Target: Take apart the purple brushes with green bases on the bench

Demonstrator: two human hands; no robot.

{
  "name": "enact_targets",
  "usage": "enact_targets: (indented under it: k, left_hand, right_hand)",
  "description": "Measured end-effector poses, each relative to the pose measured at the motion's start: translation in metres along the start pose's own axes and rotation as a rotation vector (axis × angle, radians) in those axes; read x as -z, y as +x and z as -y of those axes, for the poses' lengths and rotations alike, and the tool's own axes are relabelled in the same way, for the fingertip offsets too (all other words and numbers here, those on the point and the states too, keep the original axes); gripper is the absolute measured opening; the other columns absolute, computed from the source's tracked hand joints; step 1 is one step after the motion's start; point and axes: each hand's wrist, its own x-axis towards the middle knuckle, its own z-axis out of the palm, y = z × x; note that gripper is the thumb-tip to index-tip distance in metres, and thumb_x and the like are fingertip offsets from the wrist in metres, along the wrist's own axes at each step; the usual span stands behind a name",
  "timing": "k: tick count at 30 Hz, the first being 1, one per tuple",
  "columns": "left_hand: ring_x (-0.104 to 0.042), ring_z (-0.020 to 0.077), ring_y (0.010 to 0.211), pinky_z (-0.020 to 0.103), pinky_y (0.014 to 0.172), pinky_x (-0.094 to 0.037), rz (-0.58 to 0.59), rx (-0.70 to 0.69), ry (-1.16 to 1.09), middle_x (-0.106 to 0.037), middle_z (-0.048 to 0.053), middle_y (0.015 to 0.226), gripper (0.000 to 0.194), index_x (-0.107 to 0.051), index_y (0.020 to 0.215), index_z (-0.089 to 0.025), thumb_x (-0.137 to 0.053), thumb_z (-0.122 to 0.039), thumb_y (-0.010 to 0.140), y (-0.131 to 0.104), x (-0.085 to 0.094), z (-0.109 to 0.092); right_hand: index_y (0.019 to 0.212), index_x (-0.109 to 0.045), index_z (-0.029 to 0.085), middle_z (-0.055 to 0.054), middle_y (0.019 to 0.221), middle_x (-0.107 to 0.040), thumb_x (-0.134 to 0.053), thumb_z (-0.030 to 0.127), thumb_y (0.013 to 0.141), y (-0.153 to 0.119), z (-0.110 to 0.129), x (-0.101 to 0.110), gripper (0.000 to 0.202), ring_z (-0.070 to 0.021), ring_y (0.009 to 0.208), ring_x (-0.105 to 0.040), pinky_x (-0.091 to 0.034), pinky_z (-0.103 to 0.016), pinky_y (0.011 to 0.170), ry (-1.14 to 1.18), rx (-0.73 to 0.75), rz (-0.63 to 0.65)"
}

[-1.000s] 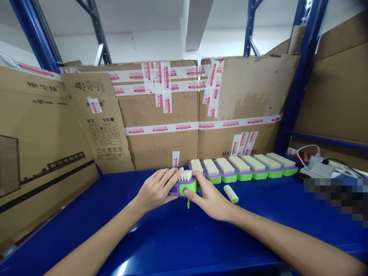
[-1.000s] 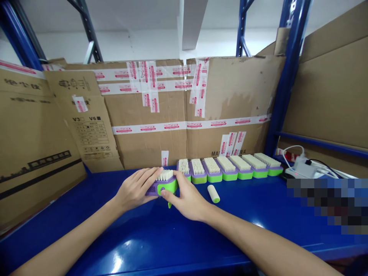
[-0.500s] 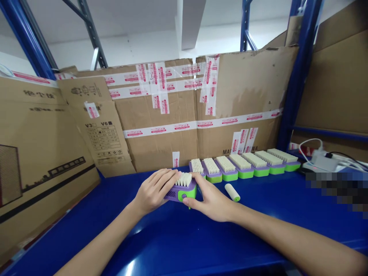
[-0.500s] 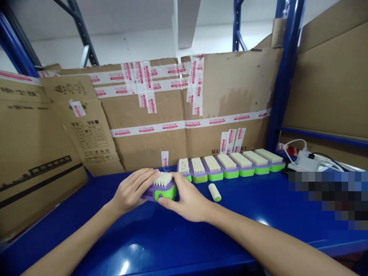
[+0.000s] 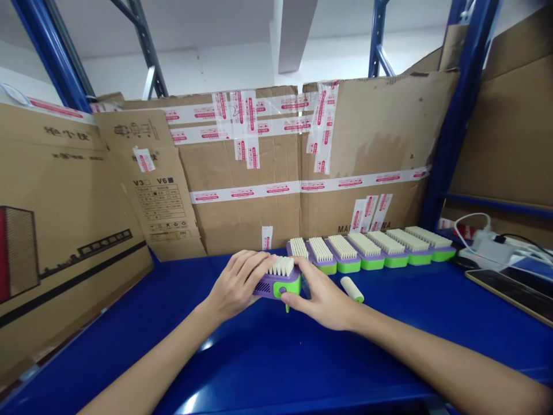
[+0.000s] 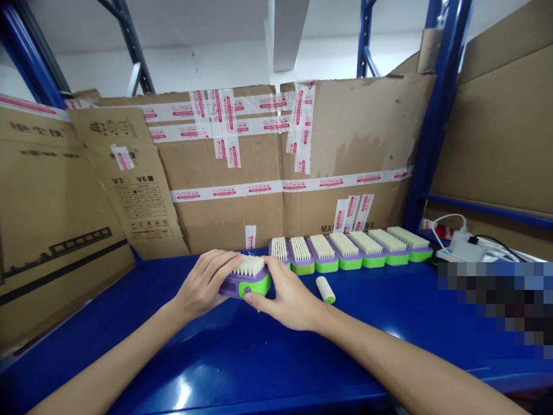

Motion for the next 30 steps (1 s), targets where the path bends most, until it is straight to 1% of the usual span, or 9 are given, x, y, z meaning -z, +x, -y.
enact_targets:
  k: [3,8,15,19,24,30]
  left_hand:
    - [-0.065,0.0337,0.117,0.051,0.103,-0.057,-0.008,0.016,0.011,-0.073,0.021,0.126,0.046,-0.057,0.144,-0.005,-0.057,-0.033,0.108,-0.0011,-0.0011,-0.0016]
    - [-0.063,0.0342,0.115,0.051,0.101,-0.057,-0.004,0.007,0.025,-0.072,0.021,0.125,0.04,-0.06,0.138,-0.005,-0.062,-0.027,0.105,-0.0037,-0.0026,-0.0022]
    - [-0.062,0.0341,0.117,0.051,0.103,-0.056,-0.027,0.009,0.033,-0.071,0.021,0.125,0.042,-0.059,0.138,-0.007,-0.063,-0.033,0.105,-0.0034,-0.0012,-0.0028]
    - [-0.062,0.0338,0.116,0.049,0.102,-0.056,-0.066,0.018,0.038,-0.071,0.02,0.123,0.04,-0.059,0.136,-0.007,-0.065,-0.029,0.103,-0.0034,-0.0009,-0.0043]
    - [-0.062,0.0324,0.113,0.048,0.1,-0.055,-0.08,0.026,0.061,-0.073,0.019,0.119,0.035,-0.06,0.134,-0.008,-0.062,-0.026,0.104,-0.0027,-0.0012,-0.0055]
    - [-0.064,0.0313,0.11,0.046,0.098,-0.054,-0.076,0.015,0.087,-0.074,0.018,0.117,0.031,-0.062,0.131,-0.009,-0.06,-0.026,0.105,-0.0003,0.0,-0.0059]
  right_hand:
    - [0.142,-0.046,0.022,-0.015,0.14,-0.061,-0.071,0.05,0.1,-0.0004,-0.0003,0.0005,0.056,-0.0337,0.127,-0.06,-0.048,-0.057,0.109,0.006,0.002,0.0]
    - [0.14,-0.046,0.022,-0.014,0.137,-0.062,-0.069,0.047,0.1,0.0002,0.0007,0.0006,0.052,-0.0328,0.123,-0.061,-0.05,-0.057,0.107,0.017,0.019,-0.007]
    - [0.143,-0.044,0.023,-0.013,0.138,-0.062,-0.069,0.043,0.1,0.0007,0.0006,0.0004,0.053,-0.032,0.124,-0.062,-0.051,-0.055,0.108,0.057,0.046,-0.005]
    - [0.143,-0.044,0.023,-0.014,0.139,-0.061,-0.069,0.042,0.1,0.0005,-0.0005,-0.0002,0.054,-0.032,0.126,-0.061,-0.051,-0.055,0.109,0.052,0.062,-0.007]
    - [0.143,-0.043,0.022,-0.014,0.138,-0.061,-0.069,0.041,0.1,-0.0005,0.0002,0.0002,0.054,-0.0315,0.124,-0.062,-0.052,-0.054,0.108,0.056,0.062,-0.006]
    - [0.142,-0.042,0.022,-0.013,0.137,-0.062,-0.069,0.037,0.099,0.0002,0.0039,0.0019,0.053,-0.0313,0.124,-0.061,-0.051,-0.055,0.109,0.084,0.026,0.006]
